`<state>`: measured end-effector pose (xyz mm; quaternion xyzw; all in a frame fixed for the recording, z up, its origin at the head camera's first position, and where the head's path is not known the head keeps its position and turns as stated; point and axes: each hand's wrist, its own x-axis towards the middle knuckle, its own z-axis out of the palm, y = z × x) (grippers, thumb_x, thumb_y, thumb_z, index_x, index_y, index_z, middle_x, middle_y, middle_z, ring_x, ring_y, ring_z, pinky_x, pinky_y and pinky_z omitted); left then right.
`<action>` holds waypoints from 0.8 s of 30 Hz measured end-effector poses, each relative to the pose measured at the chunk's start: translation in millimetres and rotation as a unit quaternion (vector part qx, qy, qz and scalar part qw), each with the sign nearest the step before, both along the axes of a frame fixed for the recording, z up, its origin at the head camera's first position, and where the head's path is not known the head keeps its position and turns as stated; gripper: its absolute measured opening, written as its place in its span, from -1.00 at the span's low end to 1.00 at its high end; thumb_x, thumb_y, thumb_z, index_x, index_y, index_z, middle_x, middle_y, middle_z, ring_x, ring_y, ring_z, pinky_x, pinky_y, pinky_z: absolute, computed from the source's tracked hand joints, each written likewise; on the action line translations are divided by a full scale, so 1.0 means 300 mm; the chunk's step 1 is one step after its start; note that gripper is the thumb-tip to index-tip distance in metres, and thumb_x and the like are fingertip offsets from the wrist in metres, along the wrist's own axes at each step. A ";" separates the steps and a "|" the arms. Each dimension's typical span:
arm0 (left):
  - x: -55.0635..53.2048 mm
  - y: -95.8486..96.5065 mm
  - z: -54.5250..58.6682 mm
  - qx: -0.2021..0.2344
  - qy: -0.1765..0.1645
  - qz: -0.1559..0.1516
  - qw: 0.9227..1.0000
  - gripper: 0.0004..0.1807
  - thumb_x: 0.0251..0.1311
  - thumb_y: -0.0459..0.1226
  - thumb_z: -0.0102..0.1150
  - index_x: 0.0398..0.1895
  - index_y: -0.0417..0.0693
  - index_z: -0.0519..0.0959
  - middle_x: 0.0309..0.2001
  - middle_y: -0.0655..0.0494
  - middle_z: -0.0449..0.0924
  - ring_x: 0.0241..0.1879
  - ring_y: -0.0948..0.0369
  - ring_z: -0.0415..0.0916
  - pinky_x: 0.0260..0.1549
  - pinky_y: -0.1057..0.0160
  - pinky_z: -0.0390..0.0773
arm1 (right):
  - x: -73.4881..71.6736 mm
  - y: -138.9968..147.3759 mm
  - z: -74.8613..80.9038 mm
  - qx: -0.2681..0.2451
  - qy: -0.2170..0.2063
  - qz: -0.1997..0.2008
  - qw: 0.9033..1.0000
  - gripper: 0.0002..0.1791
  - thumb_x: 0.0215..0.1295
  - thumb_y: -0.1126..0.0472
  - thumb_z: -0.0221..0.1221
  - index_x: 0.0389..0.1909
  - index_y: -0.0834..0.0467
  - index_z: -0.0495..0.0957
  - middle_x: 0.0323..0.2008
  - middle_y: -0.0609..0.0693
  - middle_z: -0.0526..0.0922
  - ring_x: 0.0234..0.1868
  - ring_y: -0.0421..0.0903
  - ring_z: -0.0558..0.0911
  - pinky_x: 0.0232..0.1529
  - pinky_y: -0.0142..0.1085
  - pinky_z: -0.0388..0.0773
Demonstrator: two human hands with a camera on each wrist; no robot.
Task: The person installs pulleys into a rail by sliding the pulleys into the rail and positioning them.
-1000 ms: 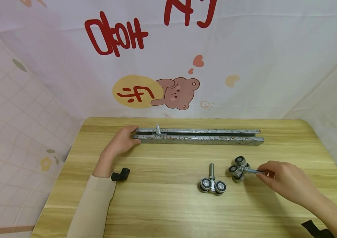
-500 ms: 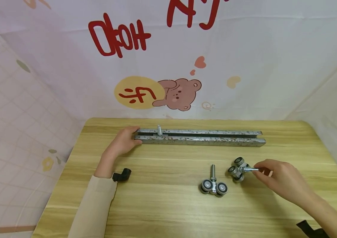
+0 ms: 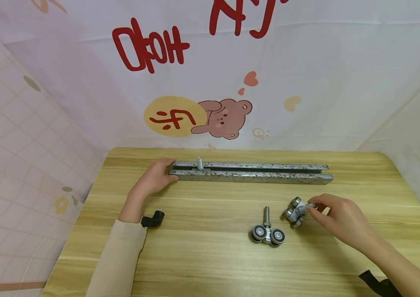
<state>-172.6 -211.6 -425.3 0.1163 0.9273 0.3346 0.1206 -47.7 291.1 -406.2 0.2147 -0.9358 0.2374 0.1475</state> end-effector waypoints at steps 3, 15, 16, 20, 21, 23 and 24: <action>0.001 -0.001 0.001 0.002 0.000 0.000 1.000 -0.26 0.41 -0.34 0.34 0.56 -0.38 0.27 0.49 -0.33 0.32 0.43 -0.22 0.35 0.35 -0.19 0.45 | -0.008 -0.006 -0.009 -0.007 0.003 0.004 1.000 -0.72 -0.01 0.41 0.54 -0.25 0.11 0.77 -0.44 -0.20 0.70 -0.56 -0.45 0.48 -0.58 -0.56 0.39; -0.002 -0.005 -0.005 -0.001 0.002 -0.001 1.000 -0.26 0.41 -0.33 0.33 0.56 -0.37 0.26 0.50 -0.33 0.30 0.44 -0.22 0.34 0.36 -0.20 0.43 | -0.014 -0.020 -0.011 -0.014 0.004 0.009 1.000 -0.71 0.00 0.42 0.55 -0.23 0.16 0.77 -0.45 -0.16 0.70 -0.60 -0.45 0.45 -0.61 -0.55 0.39; -0.002 -0.005 -0.004 0.000 0.002 -0.001 1.000 -0.26 0.41 -0.33 0.33 0.56 -0.37 0.26 0.50 -0.33 0.30 0.44 -0.22 0.34 0.36 -0.19 0.43 | -0.014 -0.020 -0.010 -0.013 0.006 0.008 1.000 -0.71 -0.01 0.42 0.55 -0.23 0.15 0.77 -0.45 -0.16 0.70 -0.61 -0.45 0.44 -0.61 -0.55 0.38; -0.001 -0.005 -0.002 0.002 0.001 -0.002 1.000 -0.25 0.40 -0.33 0.34 0.56 -0.37 0.26 0.50 -0.33 0.30 0.44 -0.21 0.34 0.36 -0.19 0.44 | -0.015 -0.013 -0.008 -0.007 0.010 0.003 1.000 -0.71 -0.02 0.40 0.56 -0.25 0.15 0.77 -0.44 -0.15 0.72 -0.62 -0.47 0.43 -0.61 -0.54 0.37; -0.001 -0.005 -0.002 0.002 0.001 -0.002 1.000 -0.25 0.40 -0.33 0.34 0.56 -0.37 0.27 0.50 -0.33 0.30 0.44 -0.21 0.34 0.36 -0.19 0.44 | -0.015 -0.010 -0.007 -0.006 0.011 0.003 1.000 -0.71 -0.03 0.40 0.56 -0.25 0.14 0.78 -0.44 -0.15 0.73 -0.62 -0.47 0.44 -0.61 -0.54 0.37; -0.002 -0.005 -0.003 0.002 0.001 -0.002 1.000 -0.25 0.40 -0.33 0.35 0.56 -0.37 0.27 0.50 -0.32 0.31 0.44 -0.21 0.34 0.36 -0.19 0.45 | -0.015 -0.004 -0.004 -0.006 0.011 0.001 1.000 -0.71 -0.03 0.40 0.57 -0.26 0.14 0.78 -0.43 -0.14 0.74 -0.62 -0.47 0.44 -0.60 -0.54 0.37; -0.002 -0.005 -0.004 0.002 0.002 -0.002 1.000 -0.25 0.40 -0.33 0.34 0.56 -0.37 0.27 0.50 -0.33 0.31 0.44 -0.21 0.35 0.35 -0.19 0.45 | -0.015 0.000 -0.003 -0.005 0.011 -0.001 1.000 -0.71 -0.04 0.41 0.57 -0.25 0.14 0.78 -0.42 -0.13 0.74 -0.62 -0.47 0.44 -0.60 -0.54 0.37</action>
